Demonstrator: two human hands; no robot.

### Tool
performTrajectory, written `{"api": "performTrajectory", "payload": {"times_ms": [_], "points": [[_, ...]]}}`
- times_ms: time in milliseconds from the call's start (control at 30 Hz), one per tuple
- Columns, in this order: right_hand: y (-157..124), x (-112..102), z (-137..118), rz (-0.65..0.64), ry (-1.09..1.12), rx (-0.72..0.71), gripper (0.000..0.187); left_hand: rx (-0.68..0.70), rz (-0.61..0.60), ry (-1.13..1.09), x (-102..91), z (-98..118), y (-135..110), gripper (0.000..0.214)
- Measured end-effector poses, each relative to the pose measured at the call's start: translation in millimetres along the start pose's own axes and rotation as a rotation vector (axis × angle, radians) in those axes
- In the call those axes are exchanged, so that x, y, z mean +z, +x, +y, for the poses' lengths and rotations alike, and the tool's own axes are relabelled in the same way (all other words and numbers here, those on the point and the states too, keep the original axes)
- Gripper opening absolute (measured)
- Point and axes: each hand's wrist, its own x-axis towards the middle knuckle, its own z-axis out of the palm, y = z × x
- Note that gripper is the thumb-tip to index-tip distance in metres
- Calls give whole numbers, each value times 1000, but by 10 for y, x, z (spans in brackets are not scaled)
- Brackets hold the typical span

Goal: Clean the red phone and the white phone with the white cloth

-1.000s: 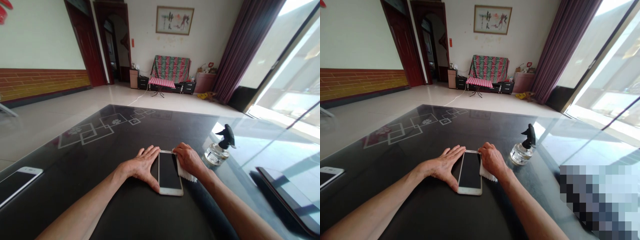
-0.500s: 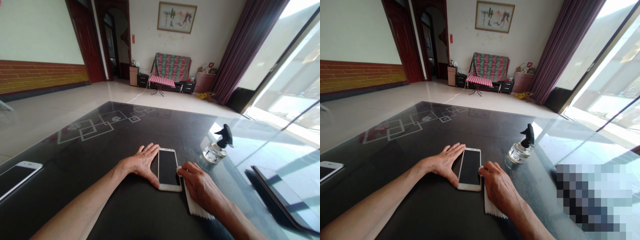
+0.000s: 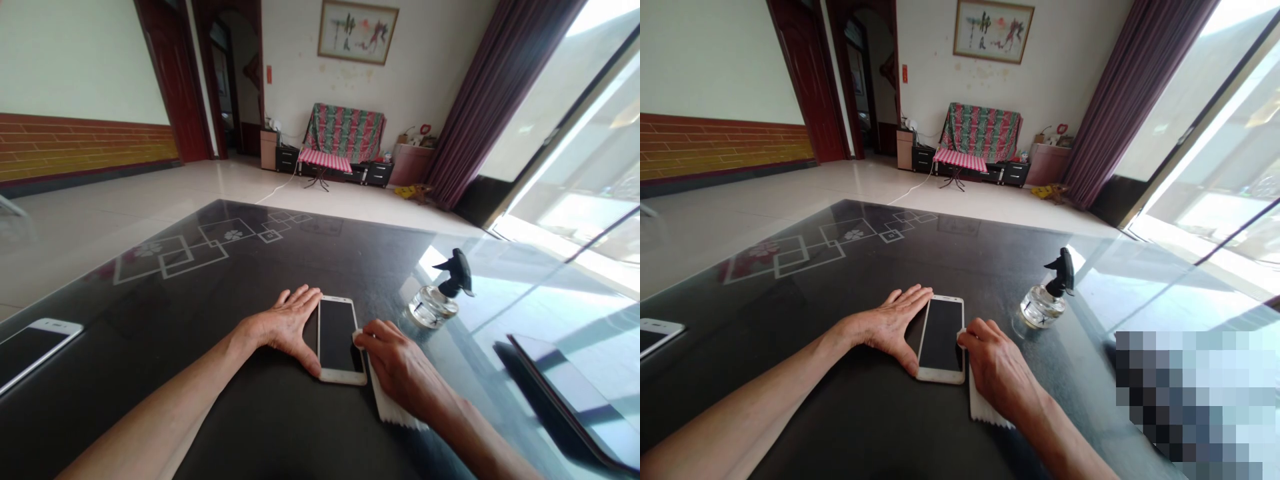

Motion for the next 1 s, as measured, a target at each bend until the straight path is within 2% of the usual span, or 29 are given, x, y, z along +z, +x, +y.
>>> {"api": "performTrajectory", "payload": {"times_ms": [300, 500, 633, 1000], "points": [[466, 89, 306, 101, -98, 27, 29, -3, 5, 13, -3, 21, 4, 129], [653, 92, 450, 114, -98, 46, 31, -3, 3, 20, 12, 4, 9, 128], [558, 68, 419, 108, -92, 33, 30, 3, 10, 26, 26, -16, 13, 129], [-51, -28, 51, 8, -39, -73, 29, 1, 10, 7, 16, -5, 11, 133]]}}
